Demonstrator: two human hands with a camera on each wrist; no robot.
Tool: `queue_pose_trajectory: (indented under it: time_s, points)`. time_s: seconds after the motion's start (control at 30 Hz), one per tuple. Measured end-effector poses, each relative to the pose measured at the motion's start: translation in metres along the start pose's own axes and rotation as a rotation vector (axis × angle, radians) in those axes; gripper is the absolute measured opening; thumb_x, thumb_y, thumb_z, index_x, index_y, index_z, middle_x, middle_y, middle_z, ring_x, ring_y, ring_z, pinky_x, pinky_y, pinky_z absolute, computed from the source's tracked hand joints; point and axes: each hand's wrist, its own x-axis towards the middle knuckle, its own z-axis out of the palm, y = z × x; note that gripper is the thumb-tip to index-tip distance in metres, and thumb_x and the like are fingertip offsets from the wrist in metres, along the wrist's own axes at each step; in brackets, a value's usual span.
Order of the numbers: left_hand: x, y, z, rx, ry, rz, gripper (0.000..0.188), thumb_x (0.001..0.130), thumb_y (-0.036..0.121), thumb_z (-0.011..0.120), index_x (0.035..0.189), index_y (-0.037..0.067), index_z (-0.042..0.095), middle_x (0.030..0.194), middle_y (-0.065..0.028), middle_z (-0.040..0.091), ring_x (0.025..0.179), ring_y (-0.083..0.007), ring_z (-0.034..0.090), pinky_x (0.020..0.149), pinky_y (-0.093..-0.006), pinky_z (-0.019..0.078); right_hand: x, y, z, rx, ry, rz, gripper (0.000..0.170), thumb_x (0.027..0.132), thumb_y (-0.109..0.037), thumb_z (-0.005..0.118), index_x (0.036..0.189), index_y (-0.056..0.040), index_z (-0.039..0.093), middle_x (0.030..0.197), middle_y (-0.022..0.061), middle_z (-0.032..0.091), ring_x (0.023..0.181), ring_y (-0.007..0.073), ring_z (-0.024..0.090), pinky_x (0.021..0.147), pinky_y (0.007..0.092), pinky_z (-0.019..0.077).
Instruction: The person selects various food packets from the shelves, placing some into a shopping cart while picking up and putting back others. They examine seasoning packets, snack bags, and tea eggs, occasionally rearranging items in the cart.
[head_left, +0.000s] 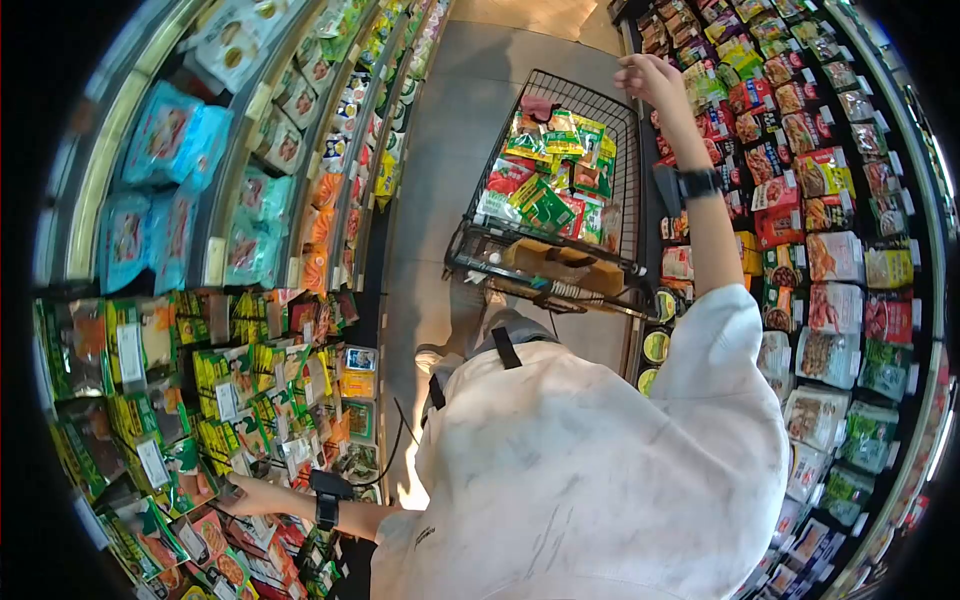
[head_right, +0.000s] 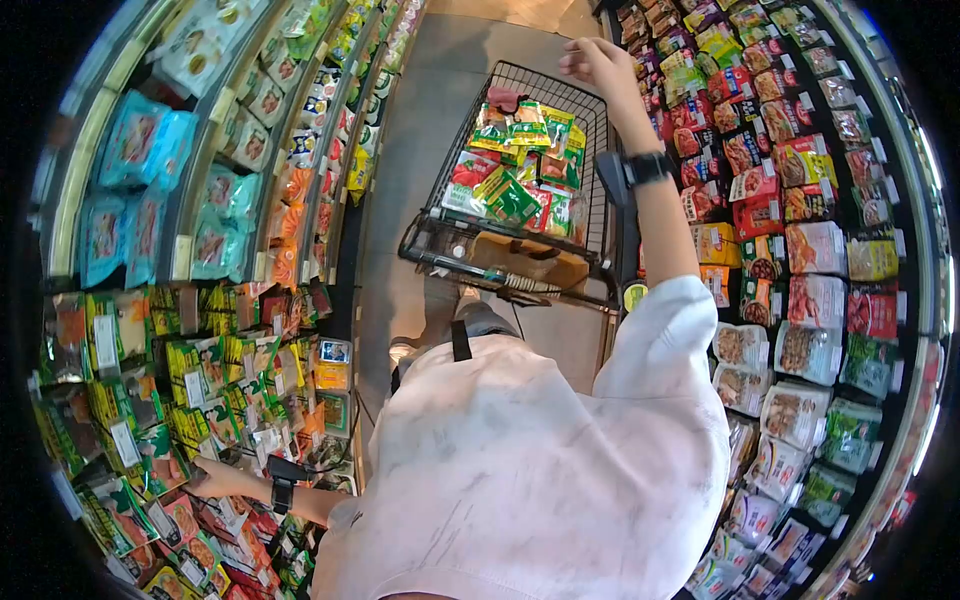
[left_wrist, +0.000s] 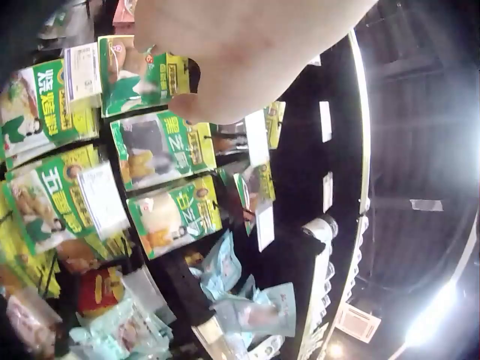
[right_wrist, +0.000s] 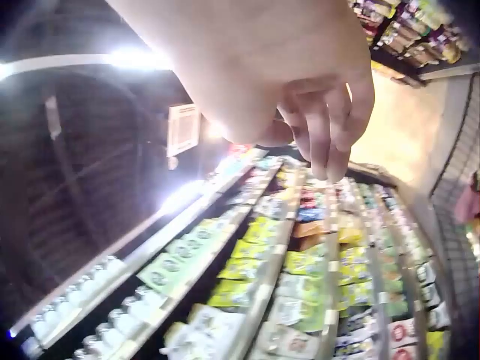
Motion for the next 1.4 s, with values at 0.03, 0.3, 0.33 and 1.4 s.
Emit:
queue_pose_trajectory:
  time_s: [0.03, 0.3, 0.33, 1.4]
  points:
    - [-0.012, 0.006, 0.005, 0.011, -0.012, 0.031, 0.074, 0.098, 0.032, 0.061, 0.152, -0.002, 0.023, 0.142, -0.0255, 0.041, 0.127, -0.0371, 0.050, 0.101, -0.0513, 0.0504, 0.031, 0.034, -0.008, -0.027, -0.015, 0.025, 0.031, 0.099, -0.023, 0.053, 0.103, 0.0051, 0.065, 0.086, 0.0115, 0.070, 0.082, 0.0197, 0.071, 0.070, 0.0277, 0.0547]
    - [-0.105, 0.052, 0.016, 0.160, -0.085, 0.228, 0.070, 0.099, 0.032, 0.059, 0.154, 0.005, 0.025, 0.151, -0.0223, 0.036, 0.136, -0.0363, 0.044, 0.105, -0.0496, 0.0482, 0.040, 0.436, 0.020, 0.002, 0.031, 0.824, 0.026, 0.090, -0.030, 0.060, 0.081, -0.0055, 0.057, 0.060, 0.0050, 0.051, 0.046, 0.0176, 0.048, 0.042, 0.0345, 0.0395]
    - [-0.118, 0.066, 0.010, 0.166, -0.094, 0.197, 0.070, 0.099, 0.033, 0.059, 0.153, 0.005, 0.025, 0.150, -0.0221, 0.037, 0.135, -0.0362, 0.044, 0.106, -0.0498, 0.0480, 0.030, 0.486, 0.034, -0.003, 0.028, 0.857, 0.024, 0.091, -0.029, 0.060, 0.084, -0.0055, 0.058, 0.063, 0.0040, 0.053, 0.047, 0.0180, 0.049, 0.043, 0.0341, 0.0408]
    - [-0.102, 0.021, 0.019, -0.168, -0.383, 0.293, 0.047, 0.103, 0.019, 0.052, 0.146, 0.005, 0.041, 0.143, -0.0175, 0.048, 0.125, -0.0300, 0.055, 0.099, -0.0504, 0.0514, -0.069, 0.162, 0.023, 0.520, 0.112, 0.260, 0.017, 0.096, -0.017, 0.066, 0.104, -0.0033, 0.060, 0.096, 0.0033, 0.063, 0.085, 0.0096, 0.062, 0.075, 0.0257, 0.0520]
